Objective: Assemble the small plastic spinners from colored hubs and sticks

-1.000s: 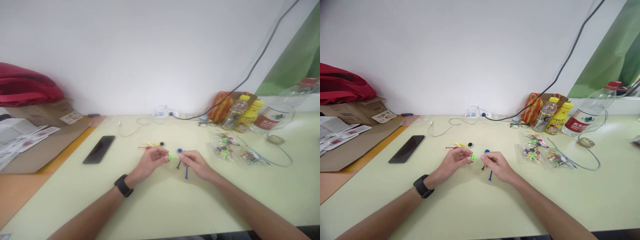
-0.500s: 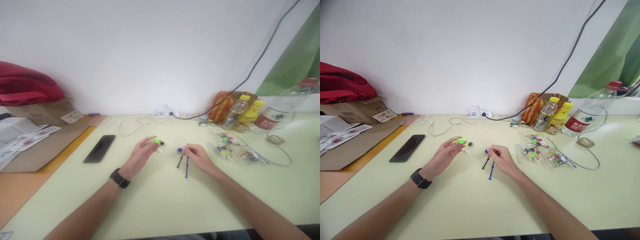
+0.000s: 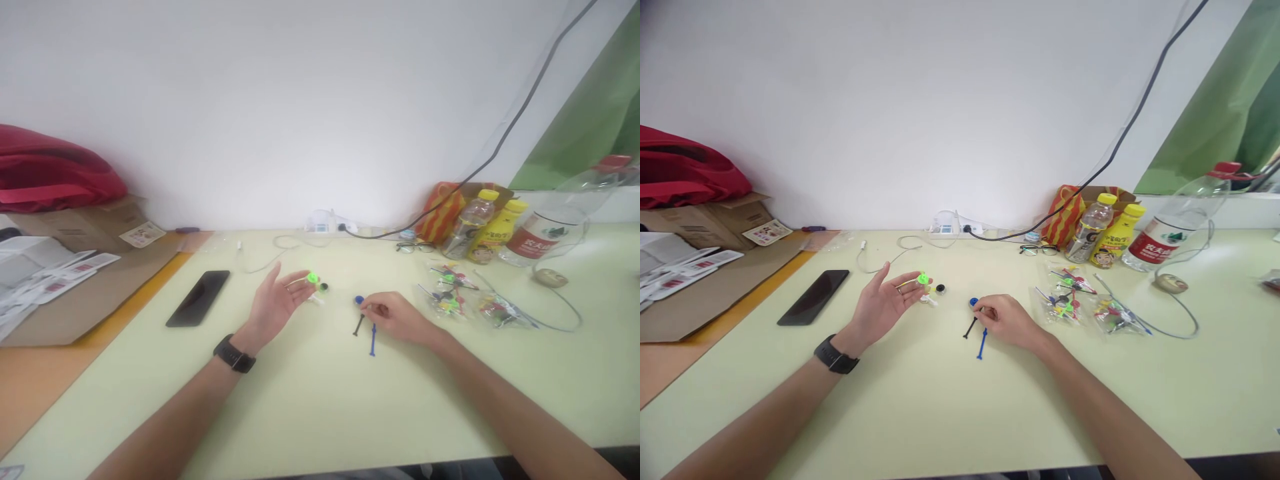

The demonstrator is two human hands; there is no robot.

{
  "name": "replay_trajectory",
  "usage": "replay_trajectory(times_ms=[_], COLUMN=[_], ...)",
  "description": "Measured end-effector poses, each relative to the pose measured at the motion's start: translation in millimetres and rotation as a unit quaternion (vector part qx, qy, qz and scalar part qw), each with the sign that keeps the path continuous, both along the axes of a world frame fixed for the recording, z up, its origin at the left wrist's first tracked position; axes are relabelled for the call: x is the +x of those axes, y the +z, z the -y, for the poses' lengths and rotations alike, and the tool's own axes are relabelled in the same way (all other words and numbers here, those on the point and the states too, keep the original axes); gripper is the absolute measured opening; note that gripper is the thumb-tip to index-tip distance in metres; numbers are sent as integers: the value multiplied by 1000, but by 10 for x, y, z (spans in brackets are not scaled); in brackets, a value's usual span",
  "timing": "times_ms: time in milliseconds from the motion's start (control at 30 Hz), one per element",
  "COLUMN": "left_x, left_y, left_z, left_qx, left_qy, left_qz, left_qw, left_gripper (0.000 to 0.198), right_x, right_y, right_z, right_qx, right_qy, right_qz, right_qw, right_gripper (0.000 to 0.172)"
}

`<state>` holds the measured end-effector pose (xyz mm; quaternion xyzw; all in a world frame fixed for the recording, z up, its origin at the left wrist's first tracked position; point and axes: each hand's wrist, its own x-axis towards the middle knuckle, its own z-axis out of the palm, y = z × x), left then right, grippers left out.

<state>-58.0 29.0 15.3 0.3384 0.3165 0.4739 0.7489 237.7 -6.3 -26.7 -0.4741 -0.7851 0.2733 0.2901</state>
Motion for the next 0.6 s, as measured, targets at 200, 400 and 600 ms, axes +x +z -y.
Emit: replay_trajectory(times_ms=[200, 400, 600], left_x=[-3, 7, -7], left_y=[-4, -10, 3], left_z=[0, 6, -10], left_qx=[7, 8, 8], left_qy=[-16, -18, 0], left_qz=[-22, -38, -37], left_qw=[1000, 999, 999], left_gripper=[59, 54, 51], right_x=[-28, -42, -51], right_y=[44, 90, 70], right_z=[49, 71, 71], right_qx=[31, 81, 37], right_qy=[15, 16, -42], right_qz=[75, 15, -33], right_qw=[997, 996, 998], right_gripper=[17, 13, 11])
